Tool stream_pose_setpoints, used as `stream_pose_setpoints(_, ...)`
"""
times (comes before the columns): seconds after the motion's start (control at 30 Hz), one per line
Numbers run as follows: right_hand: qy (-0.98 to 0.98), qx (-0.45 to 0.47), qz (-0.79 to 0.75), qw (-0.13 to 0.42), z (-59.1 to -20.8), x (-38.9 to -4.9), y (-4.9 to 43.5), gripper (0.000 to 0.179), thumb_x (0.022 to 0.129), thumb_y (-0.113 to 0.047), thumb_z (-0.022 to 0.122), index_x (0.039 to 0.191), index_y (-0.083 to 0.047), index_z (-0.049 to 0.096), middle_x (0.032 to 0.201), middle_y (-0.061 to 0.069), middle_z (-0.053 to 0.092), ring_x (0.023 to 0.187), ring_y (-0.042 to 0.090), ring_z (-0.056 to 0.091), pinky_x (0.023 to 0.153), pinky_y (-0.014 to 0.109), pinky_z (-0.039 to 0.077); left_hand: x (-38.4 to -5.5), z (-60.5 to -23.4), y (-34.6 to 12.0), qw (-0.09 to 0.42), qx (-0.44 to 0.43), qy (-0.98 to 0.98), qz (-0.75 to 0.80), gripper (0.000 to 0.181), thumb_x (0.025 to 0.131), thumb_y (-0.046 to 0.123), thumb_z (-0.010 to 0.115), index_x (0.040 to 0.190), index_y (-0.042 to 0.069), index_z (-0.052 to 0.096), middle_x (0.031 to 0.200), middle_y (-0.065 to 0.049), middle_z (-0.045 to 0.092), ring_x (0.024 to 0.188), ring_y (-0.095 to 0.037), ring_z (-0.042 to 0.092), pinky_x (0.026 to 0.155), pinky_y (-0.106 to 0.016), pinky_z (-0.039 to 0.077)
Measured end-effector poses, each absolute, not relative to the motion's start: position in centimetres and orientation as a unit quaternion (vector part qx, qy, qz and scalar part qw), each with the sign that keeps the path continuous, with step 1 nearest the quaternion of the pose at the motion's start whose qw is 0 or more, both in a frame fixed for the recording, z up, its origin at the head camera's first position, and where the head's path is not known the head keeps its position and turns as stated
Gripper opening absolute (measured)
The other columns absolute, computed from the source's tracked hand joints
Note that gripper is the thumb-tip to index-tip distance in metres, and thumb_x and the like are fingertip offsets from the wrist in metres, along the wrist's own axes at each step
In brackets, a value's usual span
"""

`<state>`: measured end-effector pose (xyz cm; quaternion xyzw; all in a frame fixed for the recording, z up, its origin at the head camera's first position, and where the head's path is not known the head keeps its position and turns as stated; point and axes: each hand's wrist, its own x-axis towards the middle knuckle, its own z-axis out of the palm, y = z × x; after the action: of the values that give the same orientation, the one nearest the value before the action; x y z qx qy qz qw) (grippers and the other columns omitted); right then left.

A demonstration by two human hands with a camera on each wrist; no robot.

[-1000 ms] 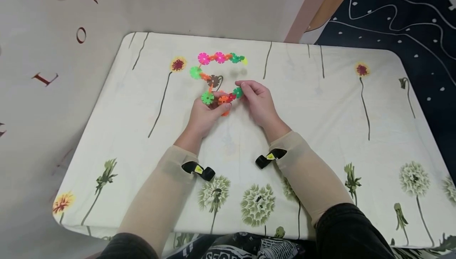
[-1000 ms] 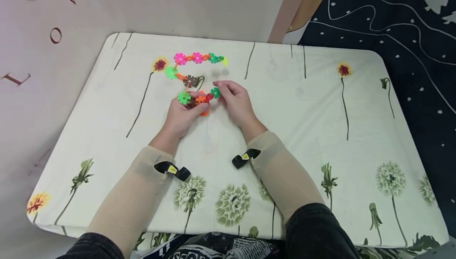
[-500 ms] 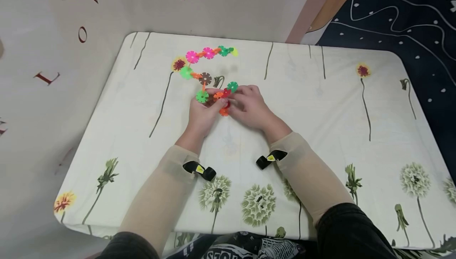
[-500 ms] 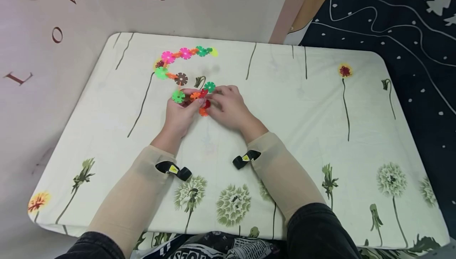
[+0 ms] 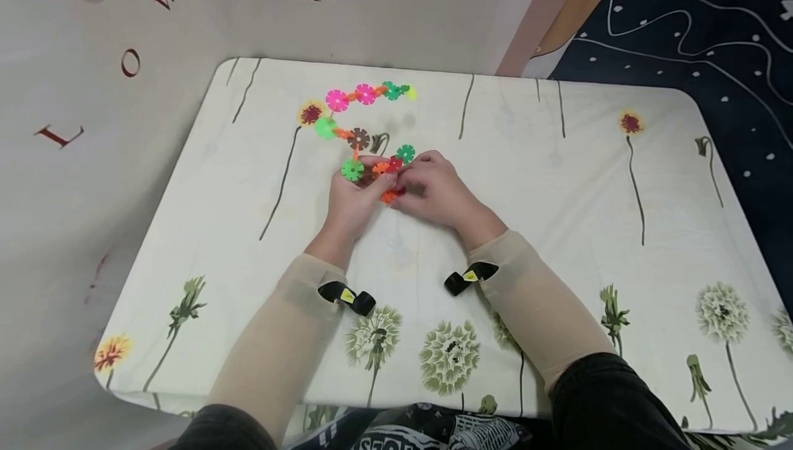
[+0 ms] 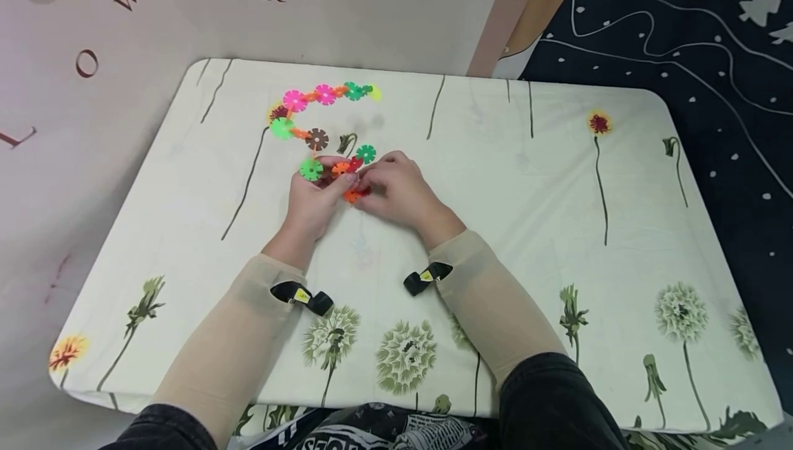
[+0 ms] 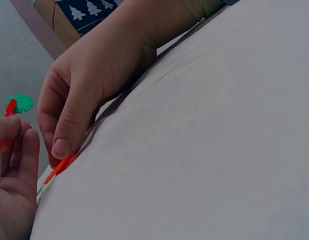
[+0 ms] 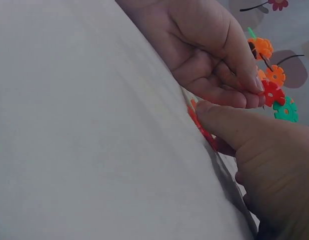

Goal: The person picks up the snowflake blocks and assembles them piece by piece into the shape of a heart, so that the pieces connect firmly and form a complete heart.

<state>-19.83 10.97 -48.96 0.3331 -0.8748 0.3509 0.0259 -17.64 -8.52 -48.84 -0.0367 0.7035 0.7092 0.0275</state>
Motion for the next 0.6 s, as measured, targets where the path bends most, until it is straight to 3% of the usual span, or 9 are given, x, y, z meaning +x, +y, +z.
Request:
stream_pose_setpoints(0.23,-0.837,0.361,0.412,-0.015,-48.81,-19.51,10.98,0.008,0.087,-0.013,0.090,0.085,-0.016,0.083,0.089,-0.012,0.077,0.121,0.022,0.062,0.108,0.038,0.046,-17.55,-48.78,-8.52,0.028,-0.037,0.709,0.703,0.024,0.099,0.014,0.080,0.122,0.010,0.073,0.121,-0.007,0.073,0.107,-0.022,0.066,0.092,-0.026,0.058)
stream_pose_setpoints(0.43,-0.826,0.376,0.421,0.005,-48.85,-19.38,10.95,0.007,0.090,-0.012,0.085,0.097,-0.012,0.085,0.101,-0.001,0.079,0.109,0.021,0.067,0.096,0.036,0.053,-17.53,-48.77,-8.39,0.012,-0.027,0.706,0.707,0.023,0.099,0.011,0.079,0.121,0.007,0.074,0.118,-0.009,0.073,0.102,-0.023,0.064,0.086,-0.024,0.056)
stream_pose_setpoints(0.6,-0.850,0.305,0.429,0.011,-48.68,-19.19,10.82,0.011,0.101,-0.013,0.075,0.105,-0.007,0.084,0.104,0.005,0.079,0.100,0.019,0.070,0.095,0.037,0.055,-17.55,-48.76,-8.46,0.007,-0.033,0.702,0.711,0.021,0.099,0.011,0.079,0.119,0.009,0.073,0.121,-0.007,0.073,0.107,-0.022,0.065,0.090,-0.025,0.057)
